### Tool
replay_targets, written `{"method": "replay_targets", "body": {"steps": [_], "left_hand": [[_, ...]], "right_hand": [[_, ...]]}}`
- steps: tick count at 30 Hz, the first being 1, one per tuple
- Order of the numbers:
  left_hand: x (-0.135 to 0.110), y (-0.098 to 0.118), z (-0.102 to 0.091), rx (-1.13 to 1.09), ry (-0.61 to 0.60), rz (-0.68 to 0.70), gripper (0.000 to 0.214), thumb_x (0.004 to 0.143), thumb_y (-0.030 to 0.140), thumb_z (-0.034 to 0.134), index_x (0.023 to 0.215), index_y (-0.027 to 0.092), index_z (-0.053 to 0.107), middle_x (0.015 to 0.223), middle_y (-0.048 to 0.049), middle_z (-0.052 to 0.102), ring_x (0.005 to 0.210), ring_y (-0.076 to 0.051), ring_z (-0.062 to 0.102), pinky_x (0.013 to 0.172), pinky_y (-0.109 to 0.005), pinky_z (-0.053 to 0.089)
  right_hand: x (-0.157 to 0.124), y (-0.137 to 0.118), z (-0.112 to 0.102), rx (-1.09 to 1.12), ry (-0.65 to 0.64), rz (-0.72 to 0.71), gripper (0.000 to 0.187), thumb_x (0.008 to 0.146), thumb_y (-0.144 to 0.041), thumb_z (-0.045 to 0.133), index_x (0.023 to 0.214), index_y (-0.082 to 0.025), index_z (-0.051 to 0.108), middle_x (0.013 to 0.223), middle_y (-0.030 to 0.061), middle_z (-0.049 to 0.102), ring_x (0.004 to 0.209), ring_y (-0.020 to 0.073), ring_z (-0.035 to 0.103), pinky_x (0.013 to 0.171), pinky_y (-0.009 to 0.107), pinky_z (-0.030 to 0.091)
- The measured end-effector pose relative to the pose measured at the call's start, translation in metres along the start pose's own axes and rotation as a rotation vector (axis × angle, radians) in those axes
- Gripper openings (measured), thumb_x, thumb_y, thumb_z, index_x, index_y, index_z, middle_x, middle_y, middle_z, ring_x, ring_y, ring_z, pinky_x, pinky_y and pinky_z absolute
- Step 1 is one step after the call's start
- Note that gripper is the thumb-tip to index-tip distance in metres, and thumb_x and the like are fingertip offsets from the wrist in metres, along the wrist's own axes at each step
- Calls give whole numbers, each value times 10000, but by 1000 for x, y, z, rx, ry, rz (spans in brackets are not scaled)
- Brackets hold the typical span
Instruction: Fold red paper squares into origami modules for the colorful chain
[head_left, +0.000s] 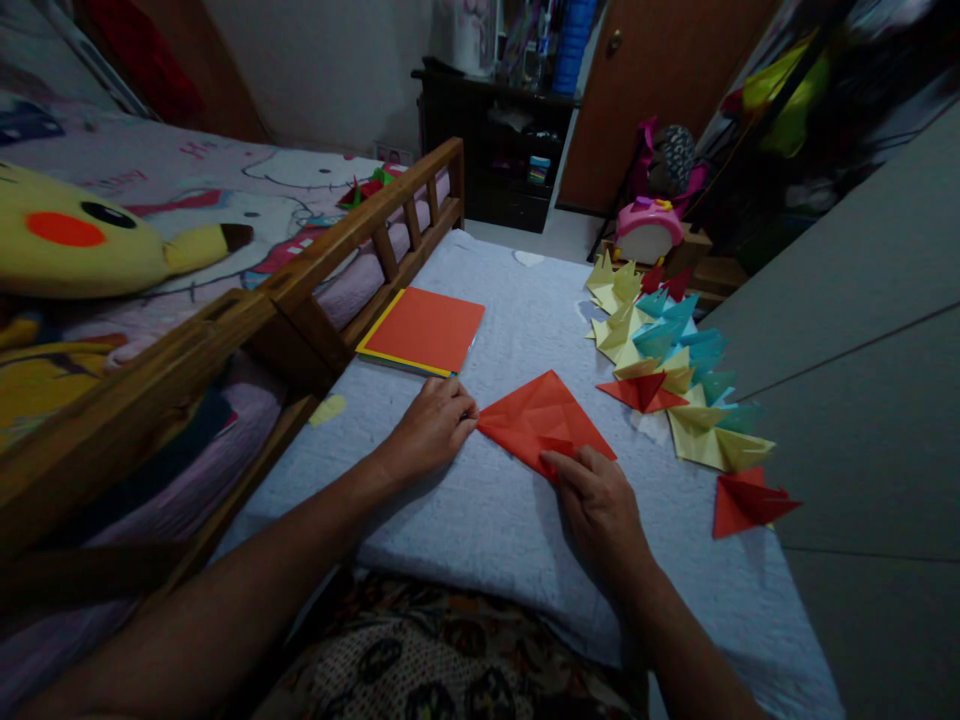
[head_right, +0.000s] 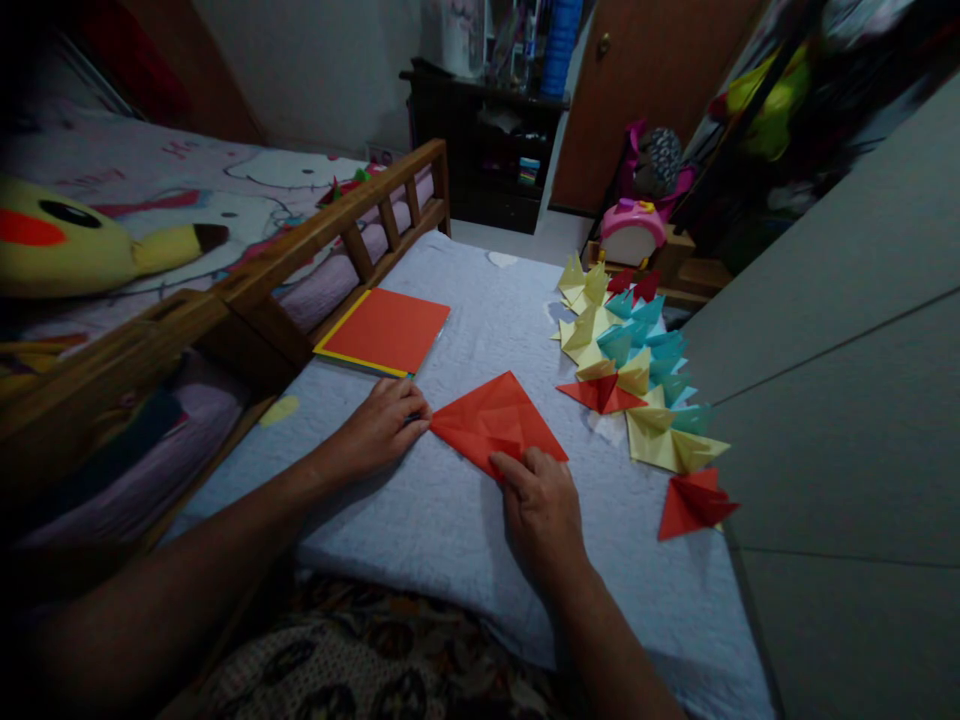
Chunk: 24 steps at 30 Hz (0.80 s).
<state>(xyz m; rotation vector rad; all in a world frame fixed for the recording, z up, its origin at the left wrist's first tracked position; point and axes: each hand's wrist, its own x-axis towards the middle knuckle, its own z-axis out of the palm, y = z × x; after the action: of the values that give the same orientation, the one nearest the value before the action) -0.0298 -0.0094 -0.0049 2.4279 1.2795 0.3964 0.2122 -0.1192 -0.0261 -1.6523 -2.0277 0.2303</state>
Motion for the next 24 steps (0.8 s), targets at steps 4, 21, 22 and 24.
{"method": "replay_targets", "body": {"steps": [4, 21, 22, 24], "left_hand": [[-1, 0, 4, 52, 25, 11, 145, 972, 204, 524, 879, 177, 632, 967, -64, 600, 986, -245, 503, 939, -403, 429], [-5, 12, 9, 211, 40, -45, 132, 972, 181, 474, 940, 170, 601, 1031, -101, 583, 1003, -265, 493, 935, -410, 439], [-6, 12, 9, 220, 37, -46, 132, 972, 181, 474, 943, 167, 602, 1032, -104, 582, 1003, -266, 493, 936, -412, 440], [-6, 13, 9, 232, 35, -42, 133, 973, 184, 475, 942, 162, 602, 1030, -106, 583, 998, -266, 493, 937, -415, 442]], "right_hand": [[0, -1, 0, -55, 1, -22, 320, 941, -135, 489, 1115, -210, 747, 816, 56, 589, 767, 200, 542, 693, 315, 362], [1, -4, 1, -130, -41, -32, 380, 915, -126, 487, 1194, -230, 724, 816, 53, 587, 777, 208, 503, 701, 326, 321], [2, -4, 1, -140, -46, -37, 390, 910, -124, 493, 1207, -241, 719, 813, 50, 584, 775, 206, 495, 702, 325, 314], [2, -5, 1, -167, -60, -48, 415, 898, -120, 512, 1232, -266, 710, 814, 47, 579, 772, 202, 478, 701, 322, 298]]}}
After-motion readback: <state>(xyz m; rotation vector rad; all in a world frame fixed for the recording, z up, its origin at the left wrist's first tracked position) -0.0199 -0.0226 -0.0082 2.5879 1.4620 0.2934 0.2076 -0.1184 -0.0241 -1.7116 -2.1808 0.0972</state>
